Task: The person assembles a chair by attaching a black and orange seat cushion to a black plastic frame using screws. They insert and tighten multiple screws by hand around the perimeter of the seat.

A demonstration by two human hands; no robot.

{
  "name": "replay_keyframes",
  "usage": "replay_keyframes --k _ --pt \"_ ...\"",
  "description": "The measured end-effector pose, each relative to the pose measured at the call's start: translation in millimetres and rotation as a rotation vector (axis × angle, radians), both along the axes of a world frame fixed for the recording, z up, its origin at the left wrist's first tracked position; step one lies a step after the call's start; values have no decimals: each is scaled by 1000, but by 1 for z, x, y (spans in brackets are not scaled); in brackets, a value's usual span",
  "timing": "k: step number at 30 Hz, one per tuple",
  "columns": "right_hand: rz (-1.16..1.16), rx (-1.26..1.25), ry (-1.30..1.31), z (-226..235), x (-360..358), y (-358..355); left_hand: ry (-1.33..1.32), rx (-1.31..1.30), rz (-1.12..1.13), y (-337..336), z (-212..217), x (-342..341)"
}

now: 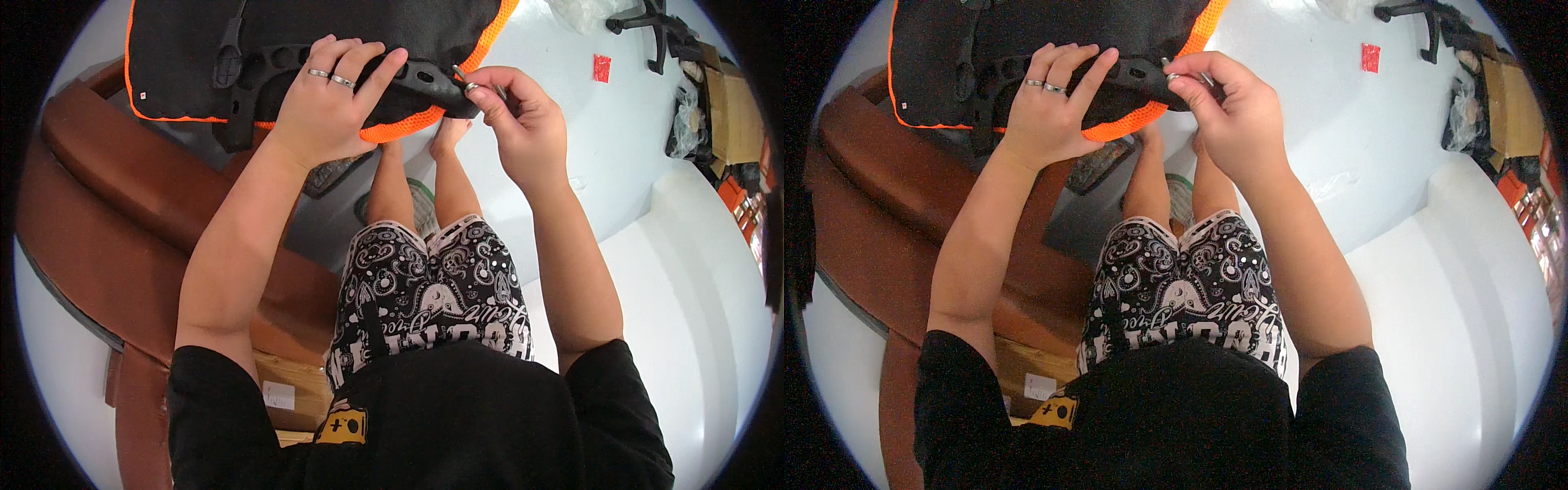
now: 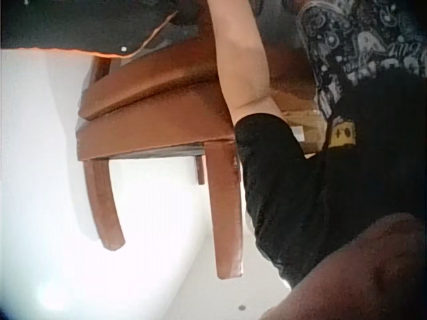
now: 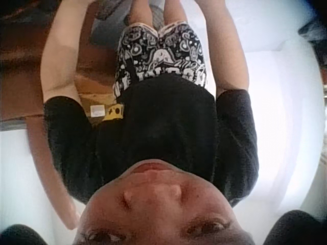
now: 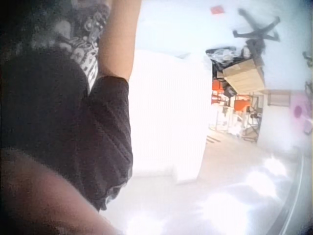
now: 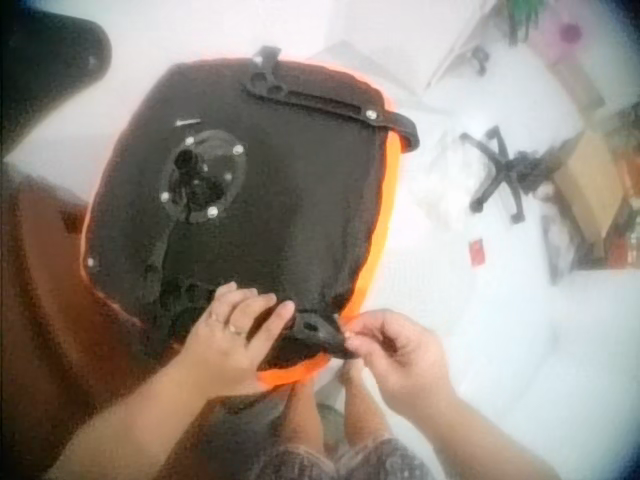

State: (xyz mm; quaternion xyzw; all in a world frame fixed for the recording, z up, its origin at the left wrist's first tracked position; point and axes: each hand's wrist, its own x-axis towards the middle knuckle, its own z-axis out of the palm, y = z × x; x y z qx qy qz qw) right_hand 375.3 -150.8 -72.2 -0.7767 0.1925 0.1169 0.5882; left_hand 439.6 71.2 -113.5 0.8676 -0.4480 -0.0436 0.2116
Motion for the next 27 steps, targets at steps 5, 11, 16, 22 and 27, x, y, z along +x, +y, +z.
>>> replay_keyframes --k 5,11,16,22,27 --pt "115 -88 -56 1 11 7 -11 -1 11 1 0 -4" --pt "212 -167 67 13 22 13 12 -3 39 2 2 -7" --pt "347 -331 -125 9 21 16 0 -2 27 1 0 -8" --pt "419 -483 -190 4 23 24 -21 -16 34 1 -2 -9" --pt "479 -607 -243 2 25 29 -37 -6 22 2 -2 -9"
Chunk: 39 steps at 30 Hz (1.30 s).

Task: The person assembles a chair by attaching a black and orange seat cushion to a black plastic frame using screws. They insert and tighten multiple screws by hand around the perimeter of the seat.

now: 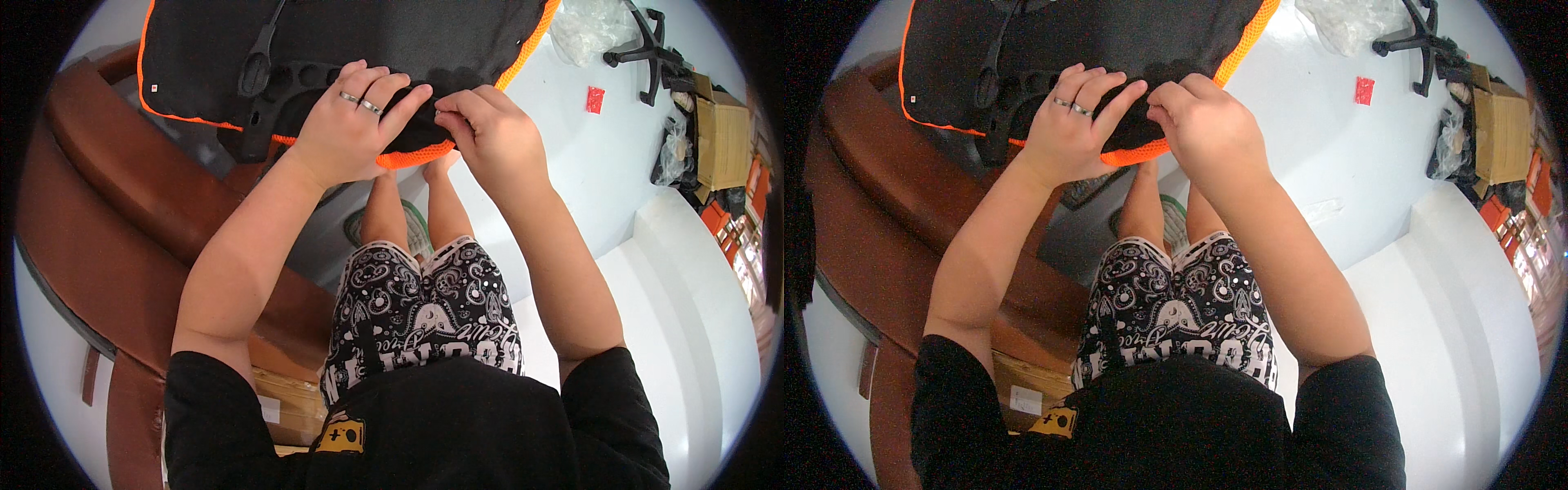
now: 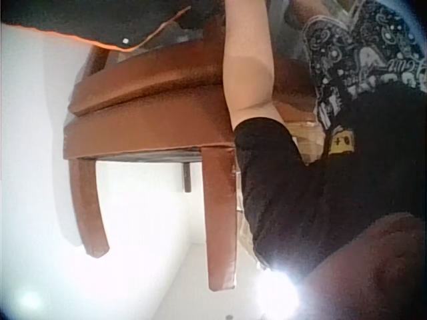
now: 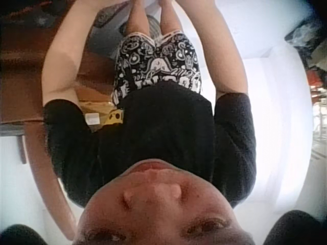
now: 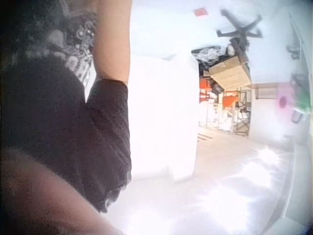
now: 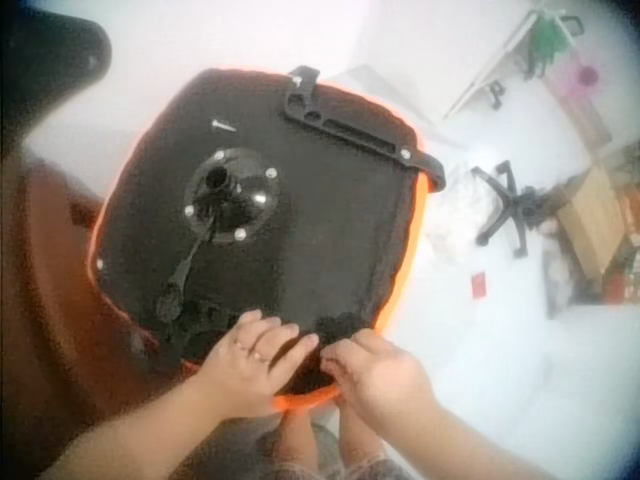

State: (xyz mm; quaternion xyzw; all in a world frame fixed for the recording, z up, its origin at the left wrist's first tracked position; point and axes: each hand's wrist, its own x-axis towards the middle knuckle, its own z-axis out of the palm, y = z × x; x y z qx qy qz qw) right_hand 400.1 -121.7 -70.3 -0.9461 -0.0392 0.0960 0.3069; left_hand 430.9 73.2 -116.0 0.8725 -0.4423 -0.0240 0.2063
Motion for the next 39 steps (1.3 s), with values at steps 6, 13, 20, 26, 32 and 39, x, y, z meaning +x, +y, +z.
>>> replay_keyframes --k 6,13,20,26,32,39 --pt "55 -98 -71 -3 -3 3 -3 9 9 2 -3 -2" --pt "148 -248 -138 -13 -11 4 -24 -5 2 2 -4 0" --pt "258 -355 -135 -4 -2 -1 -42 4 7 1 -5 -1" --pt "354 -523 -107 -8 8 2 -27 5 1 1 -5 0" --pt "464 -589 -132 0 10 2 -59 15 2 2 -6 -1" --pt "523 -579 93 3 21 0 -47 9 -1 2 -9 0"
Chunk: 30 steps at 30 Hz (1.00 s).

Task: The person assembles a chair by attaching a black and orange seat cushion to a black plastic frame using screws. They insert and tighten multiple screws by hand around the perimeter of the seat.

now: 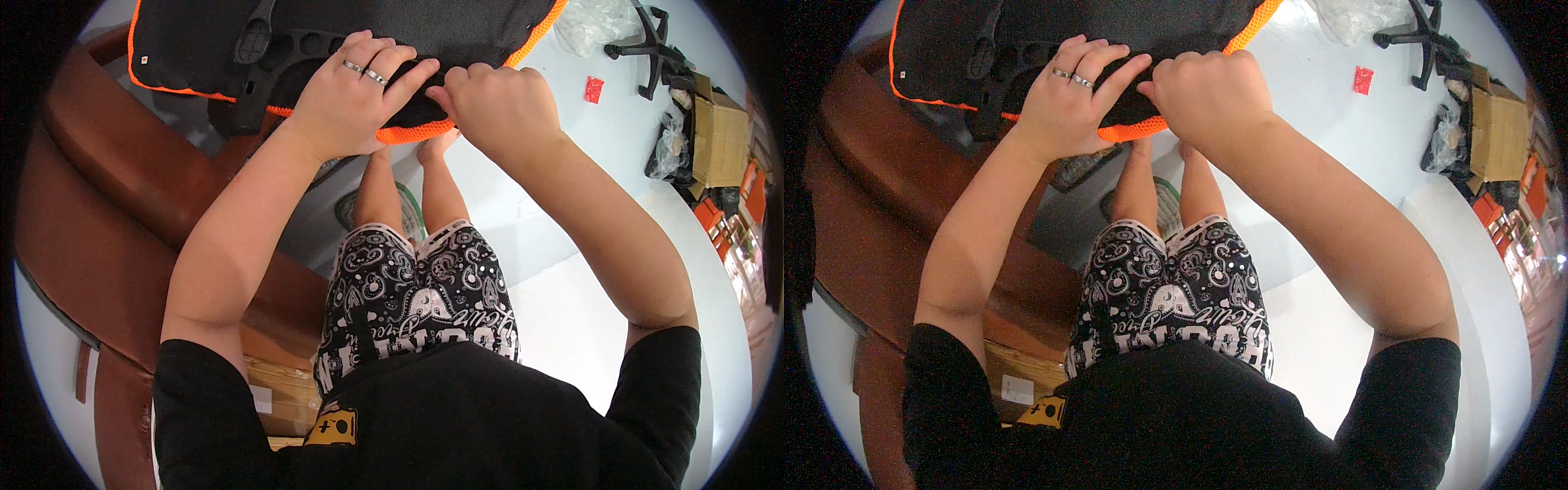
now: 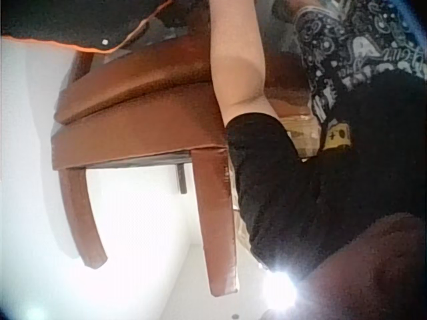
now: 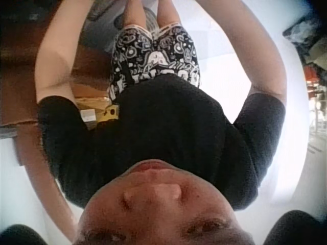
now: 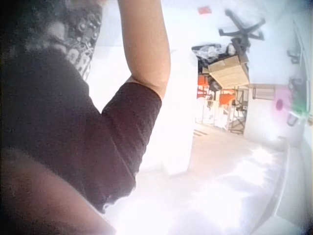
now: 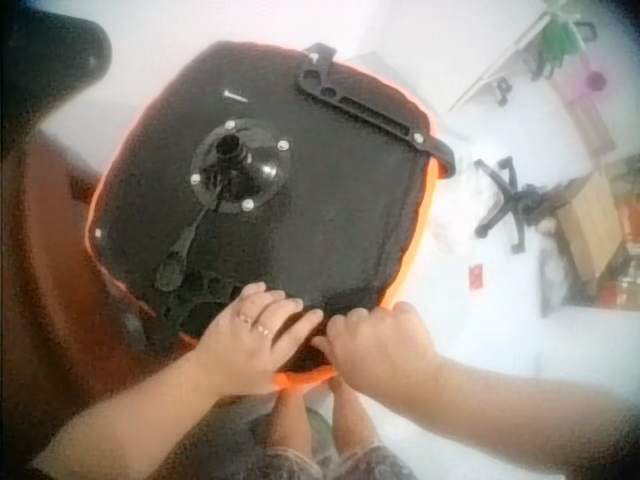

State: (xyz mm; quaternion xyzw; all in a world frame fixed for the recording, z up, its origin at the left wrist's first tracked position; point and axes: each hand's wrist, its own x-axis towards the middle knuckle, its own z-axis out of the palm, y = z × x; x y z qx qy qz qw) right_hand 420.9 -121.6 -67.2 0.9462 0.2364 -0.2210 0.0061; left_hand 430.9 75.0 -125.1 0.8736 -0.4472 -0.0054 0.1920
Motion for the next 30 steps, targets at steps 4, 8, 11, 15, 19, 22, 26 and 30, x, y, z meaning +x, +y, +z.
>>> replay_keyframes --k 4,8,11,15,19,22,26,30 --pt "25 -23 -30 8 3 1 14 -16 -7 -1 2 4" --pt "31 -13 -55 8 3 -7 52 -59 -32 -17 1 10" --pt "-48 93 204 5 18 -6 172 -129 -22 -14 5 16" --pt "-68 88 299 0 25 33 148 64 -56 33 -2 25" --pt "-86 55 376 1 24 32 177 102 -44 37 -3 19" --pt "-261 105 303 9 21 35 174 98 -18 34 -5 16" --pt "-516 377 84 12 9 18 155 96 -7 33 -4 11" --pt "-687 664 133 11 -8 -6 118 84 -16 36 -1 10"
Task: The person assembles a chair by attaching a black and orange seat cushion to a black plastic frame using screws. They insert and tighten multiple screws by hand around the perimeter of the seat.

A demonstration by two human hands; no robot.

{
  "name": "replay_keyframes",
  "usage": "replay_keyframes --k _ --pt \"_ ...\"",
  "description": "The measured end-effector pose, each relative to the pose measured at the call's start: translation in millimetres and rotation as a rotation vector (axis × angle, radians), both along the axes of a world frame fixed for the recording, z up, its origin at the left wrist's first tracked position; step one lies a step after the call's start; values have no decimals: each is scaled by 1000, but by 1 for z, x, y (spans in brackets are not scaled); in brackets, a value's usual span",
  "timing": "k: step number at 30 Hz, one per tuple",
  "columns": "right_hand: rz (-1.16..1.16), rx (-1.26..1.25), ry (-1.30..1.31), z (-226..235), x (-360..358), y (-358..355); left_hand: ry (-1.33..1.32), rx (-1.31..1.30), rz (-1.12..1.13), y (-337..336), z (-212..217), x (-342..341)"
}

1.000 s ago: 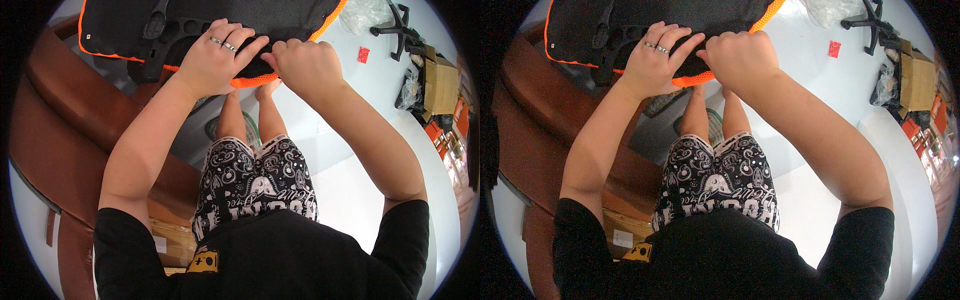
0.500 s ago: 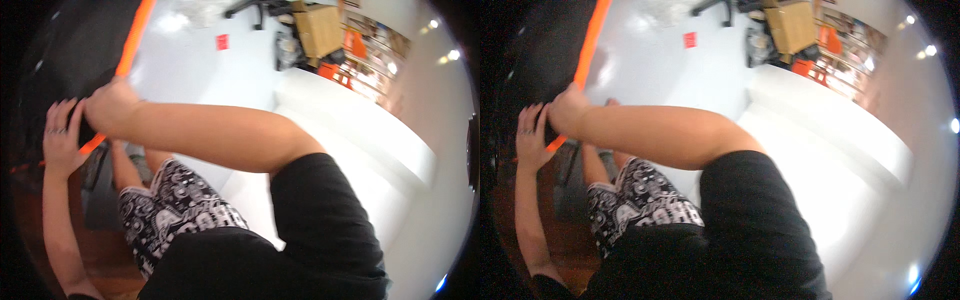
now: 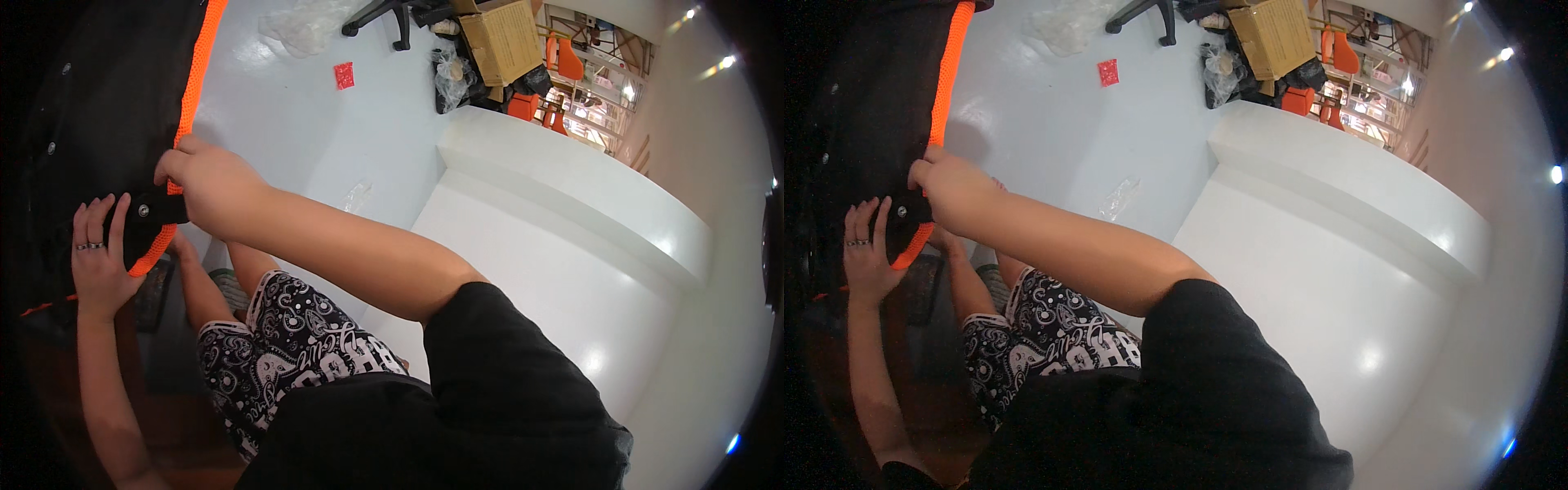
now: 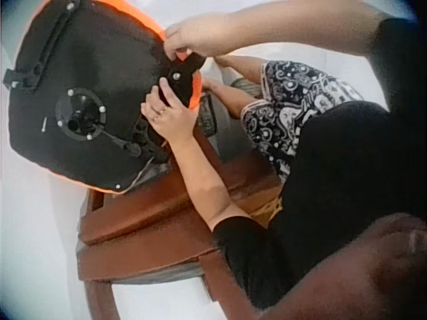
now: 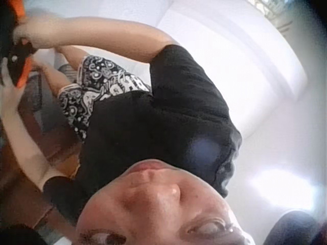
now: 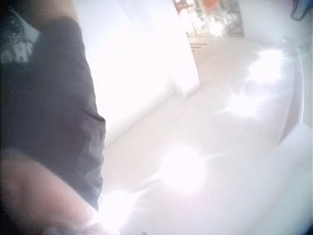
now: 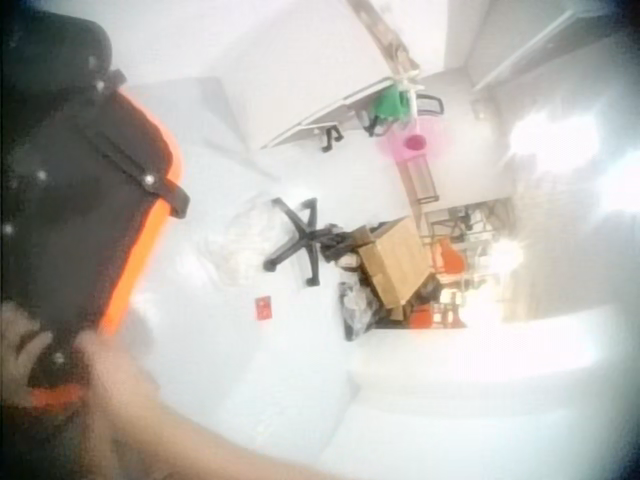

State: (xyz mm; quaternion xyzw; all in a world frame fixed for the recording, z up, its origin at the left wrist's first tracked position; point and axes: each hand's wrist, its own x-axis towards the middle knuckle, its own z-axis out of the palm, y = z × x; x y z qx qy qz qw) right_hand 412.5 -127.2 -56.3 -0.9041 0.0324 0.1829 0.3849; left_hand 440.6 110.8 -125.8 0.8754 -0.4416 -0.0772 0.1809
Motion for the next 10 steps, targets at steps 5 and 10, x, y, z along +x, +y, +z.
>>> replay_keyframes --k 5,10 --pt "63 16 -167 8 -5 -12 47 -45 -23 0 15 7" --pt "-212 270 -16 -13 -3 10 -32 -31 -37 3 19 14"
